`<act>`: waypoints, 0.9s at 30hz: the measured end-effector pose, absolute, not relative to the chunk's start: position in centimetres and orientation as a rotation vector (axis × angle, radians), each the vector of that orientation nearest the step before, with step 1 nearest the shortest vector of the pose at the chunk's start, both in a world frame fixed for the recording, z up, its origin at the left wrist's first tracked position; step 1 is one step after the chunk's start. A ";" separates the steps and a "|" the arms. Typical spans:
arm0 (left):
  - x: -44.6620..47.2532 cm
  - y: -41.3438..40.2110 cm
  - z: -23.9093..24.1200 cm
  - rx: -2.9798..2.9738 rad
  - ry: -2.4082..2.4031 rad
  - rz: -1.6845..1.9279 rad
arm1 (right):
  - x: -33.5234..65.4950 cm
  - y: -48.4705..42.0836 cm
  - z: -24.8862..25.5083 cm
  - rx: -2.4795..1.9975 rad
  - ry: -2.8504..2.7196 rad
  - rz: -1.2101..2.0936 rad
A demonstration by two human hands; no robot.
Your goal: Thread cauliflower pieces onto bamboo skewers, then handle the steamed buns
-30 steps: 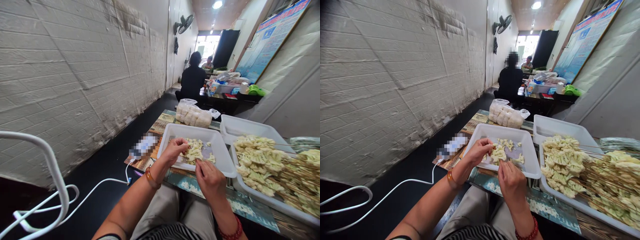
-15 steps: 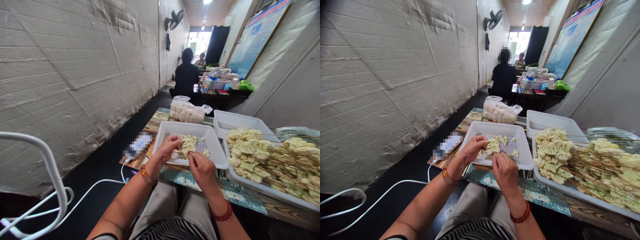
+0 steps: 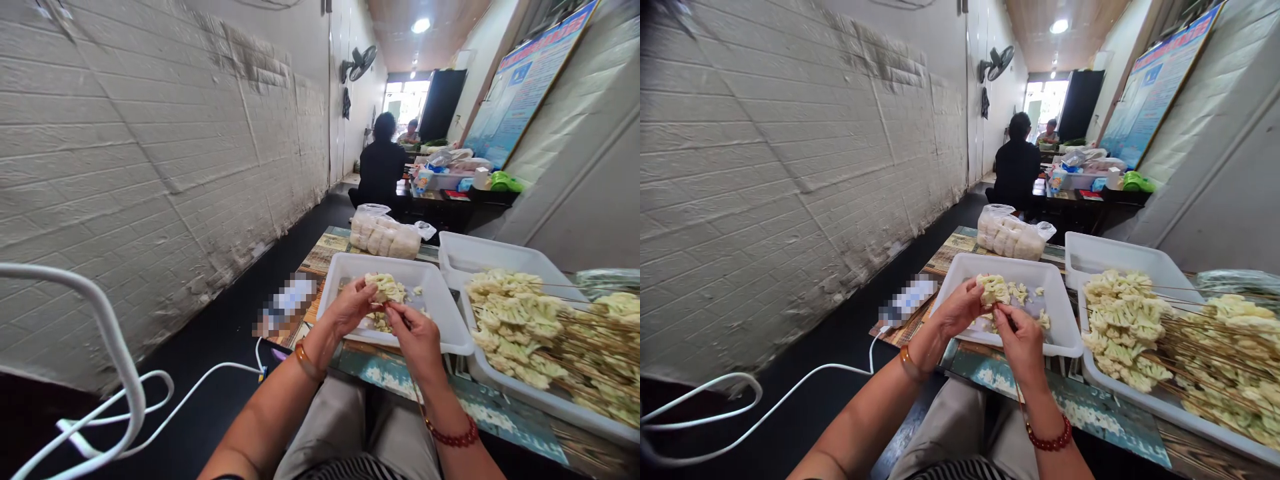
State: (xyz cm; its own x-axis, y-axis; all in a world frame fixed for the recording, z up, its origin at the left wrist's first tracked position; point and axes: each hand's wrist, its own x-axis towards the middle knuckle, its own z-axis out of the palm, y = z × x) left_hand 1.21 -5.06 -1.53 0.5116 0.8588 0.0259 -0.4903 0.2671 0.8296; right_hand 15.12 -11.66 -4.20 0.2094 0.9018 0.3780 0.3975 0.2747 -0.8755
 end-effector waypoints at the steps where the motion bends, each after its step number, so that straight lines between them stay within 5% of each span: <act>1: 1.3 -5.1 -1.5 0.891 0.482 0.990 | 14.9 -11.5 -4.3 -1.308 -1.389 0.553; 15: 1.3 -4.7 -1.4 0.651 0.611 1.168 | 14.7 -11.8 -4.3 -1.355 -1.501 0.399; 27: 1.3 -4.0 -1.5 0.682 0.677 1.158 | 16.4 -12.1 -4.2 -1.247 -1.262 0.694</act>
